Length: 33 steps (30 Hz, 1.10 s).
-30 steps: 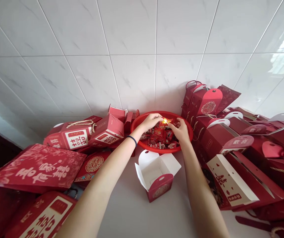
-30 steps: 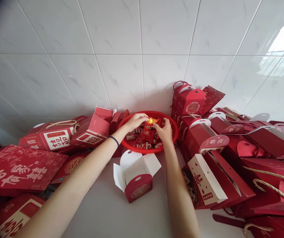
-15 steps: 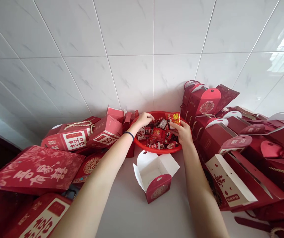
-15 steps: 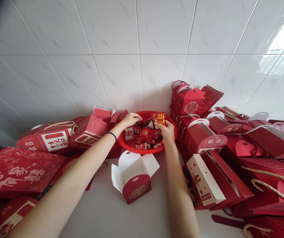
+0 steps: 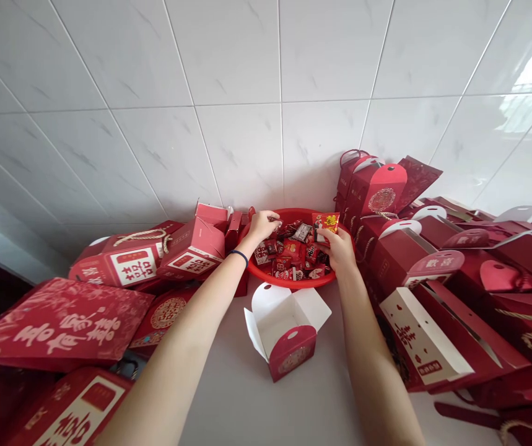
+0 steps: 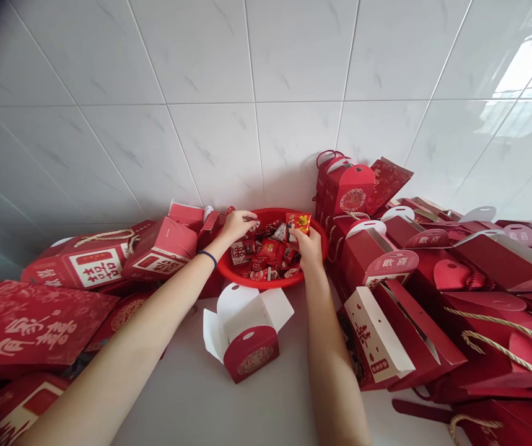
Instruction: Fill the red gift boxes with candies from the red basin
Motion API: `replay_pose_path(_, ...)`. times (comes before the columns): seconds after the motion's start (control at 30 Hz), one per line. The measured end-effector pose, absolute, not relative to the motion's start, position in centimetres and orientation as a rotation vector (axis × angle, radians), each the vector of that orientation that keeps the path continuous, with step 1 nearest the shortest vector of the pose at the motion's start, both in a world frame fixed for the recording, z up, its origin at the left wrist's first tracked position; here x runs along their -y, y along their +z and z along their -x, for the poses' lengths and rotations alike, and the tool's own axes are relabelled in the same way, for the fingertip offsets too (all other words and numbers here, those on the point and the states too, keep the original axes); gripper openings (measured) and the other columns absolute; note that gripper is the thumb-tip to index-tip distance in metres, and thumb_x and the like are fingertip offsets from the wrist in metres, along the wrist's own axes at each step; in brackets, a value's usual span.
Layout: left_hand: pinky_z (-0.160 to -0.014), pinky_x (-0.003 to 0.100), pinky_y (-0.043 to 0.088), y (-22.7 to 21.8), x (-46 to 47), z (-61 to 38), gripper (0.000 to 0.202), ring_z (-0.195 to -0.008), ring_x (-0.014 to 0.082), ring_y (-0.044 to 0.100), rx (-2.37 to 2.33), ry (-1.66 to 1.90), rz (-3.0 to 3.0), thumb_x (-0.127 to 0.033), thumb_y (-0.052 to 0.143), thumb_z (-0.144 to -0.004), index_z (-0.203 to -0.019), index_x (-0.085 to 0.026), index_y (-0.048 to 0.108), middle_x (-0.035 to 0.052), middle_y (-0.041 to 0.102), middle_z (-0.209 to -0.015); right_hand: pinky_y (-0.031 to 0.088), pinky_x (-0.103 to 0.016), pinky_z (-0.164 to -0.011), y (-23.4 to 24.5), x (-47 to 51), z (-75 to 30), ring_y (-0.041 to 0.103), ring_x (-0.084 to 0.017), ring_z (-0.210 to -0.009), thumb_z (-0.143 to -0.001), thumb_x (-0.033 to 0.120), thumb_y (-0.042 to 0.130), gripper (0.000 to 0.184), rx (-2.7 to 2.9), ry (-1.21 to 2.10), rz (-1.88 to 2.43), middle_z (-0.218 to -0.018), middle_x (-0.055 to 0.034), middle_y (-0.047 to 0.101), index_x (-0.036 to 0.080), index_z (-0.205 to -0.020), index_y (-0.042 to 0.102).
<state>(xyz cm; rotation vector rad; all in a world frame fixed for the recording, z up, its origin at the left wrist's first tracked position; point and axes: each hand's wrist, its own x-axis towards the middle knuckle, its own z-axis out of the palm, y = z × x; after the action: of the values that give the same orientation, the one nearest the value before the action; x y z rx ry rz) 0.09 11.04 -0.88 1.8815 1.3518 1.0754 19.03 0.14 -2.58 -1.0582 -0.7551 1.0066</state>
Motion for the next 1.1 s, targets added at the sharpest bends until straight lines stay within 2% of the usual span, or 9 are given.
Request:
replay_pose_path(0.1, -0.1, 0.041, 0.052, -0.7, -10.8, -0.2, 0.022, -0.106, 0.0256, 0.069, -1.271, 1.146, -1.758, -0.015, 0.077, -0.068, -0.09, -0.015, 0.073, 0.0117, 0.077, -0.102, 0.063, -0.032, -0.064, -2.5, -0.2, -19.0, 0.07, -0.022, -0.077, -0.06, 0.029, 0.069, 0.02, 0.738, 1.022, 1.064, -0.075, -0.0007, 0.071, 0.021, -0.077, 0.062)
replay_pose_path(0.2, -0.095, 0.044, 0.057, -0.1, -10.0, -0.6, 0.032, -0.101, 0.0244, 0.072, -1.147, 1.127, -1.657, -0.016, 0.077, -0.073, -0.104, -0.013, 0.07, 0.0136, 0.076, -0.106, 0.061, -0.029, -0.061, -2.4, -0.2, -19.0, 0.068, -0.02, -0.074, -0.061, 0.029, 0.071, 0.02, 0.731, 1.043, 1.065, -0.073, -0.0001, 0.069, 0.021, -0.077, 0.063)
replay_pose_path(0.4, -0.091, 0.041, 0.06, 1.8, -7.4, -3.2, 0.031, -0.088, 0.0193, 0.074, -0.865, 0.983, -1.616, -0.013, 0.075, -0.078, -0.109, -0.013, 0.071, 0.0098, 0.077, -0.102, 0.061, -0.027, -0.062, -2.0, 0.6, -18.7, 0.069, -0.018, -0.079, -0.059, 0.034, 0.083, 0.038, 0.777, 1.115, 1.022, -0.087, -0.0015, 0.073, 0.019, -0.091, 0.069)
replay_pose_path(0.5, -0.096, 0.039, 0.057, 2.4, -6.9, -4.5, 0.033, -0.098, 0.0207, 0.073, -0.781, 0.942, -1.753, -0.014, 0.076, -0.077, -0.11, -0.012, 0.073, 0.0109, 0.076, -0.111, 0.062, -0.028, -0.063, -1.7, 0.9, -18.6, 0.07, -0.019, -0.078, -0.052, 0.028, 0.088, 0.045, 0.78, 1.141, 1.0, -0.089, -0.0021, 0.075, 0.018, -0.092, 0.07)
replay_pose_path(0.63, -0.096, 0.031, 0.055, 1.9, -7.9, -4.3, 0.033, -0.104, 0.0171, 0.071, -1.02, 0.877, -1.981, -0.018, 0.058, -0.093, -0.123, -0.016, 0.07, 0.009, 0.074, -0.122, 0.06, -0.026, -0.059, -1.6, 0.8, -18.7, 0.071, -0.018, -0.074, -0.052, 0.025, 0.088, 0.042, 0.716, 1.11, 0.991, -0.085, -0.0011, 0.075, 0.018, -0.09, 0.07)
replay_pose_path(0.7, -0.091, 0.03, 0.056, 1.1, -8.7, -3.2, 0.028, -0.098, 0.0172, 0.072, -1.156, 0.756, -2.031, -0.014, 0.054, -0.093, -0.114, -0.015, 0.074, 0.008, 0.077, -0.113, 0.059, -0.025, -0.057, -1.6, 0.7, -18.7, 0.071, -0.018, -0.072, -0.052, 0.023, 0.087, 0.039, 0.693, 1.097, 0.991, -0.082, -0.0012, 0.075, 0.018, -0.086, 0.07)
replay_pose_path(0.8, -0.084, 0.033, 0.058, -0.5, -9.5, -1.3, 0.011, -0.086, 0.0206, 0.071, -1.304, 0.464, -2.102, -0.011, 0.065, -0.088, -0.088, -0.011, 0.076, 0.0073, 0.077, -0.092, 0.058, -0.024, -0.056, -1.6, 0.6, -18.6, 0.072, -0.019, -0.072, -0.05, 0.021, 0.087, 0.036, 0.681, 1.097, 0.981, -0.079, -0.0022, 0.075, 0.017, -0.082, 0.071)
replay_pose_path(0.93, -0.084, 0.038, 0.059, -1.7, -9.7, 0.2, 0.021, -0.094, 0.0211, 0.069, -1.41, 0.171, -2.185, -0.031, 0.067, -0.095, -0.107, -0.014, 0.07, 0.0073, 0.071, -0.108, 0.06, -0.026, -0.06, -1.8, 0.5, -18.6, 0.073, -0.02, -0.075, -0.048, 0.02, 0.086, 0.036, 0.68, 1.092, 0.951, -0.08, -0.0025, 0.076, 0.016, -0.081, 0.073)
replay_pose_path(1.1, -0.087, 0.029, 0.056, -0.7, -8.7, -0.4, 0.019, -0.099, 0.0234, 0.07, -1.357, 0.128, -2.281, -0.017, 0.065, -0.085, -0.101, -0.017, 0.076, 0.0077, 0.077, -0.1, 0.06, -0.027, -0.063, -2.0, 0.2, -18.7, 0.072, -0.02, -0.076, -0.047, 0.021, 0.086, 0.038, 0.687, 1.072, 0.935, -0.08, -0.0022, 0.076, 0.015, -0.082, 0.074)
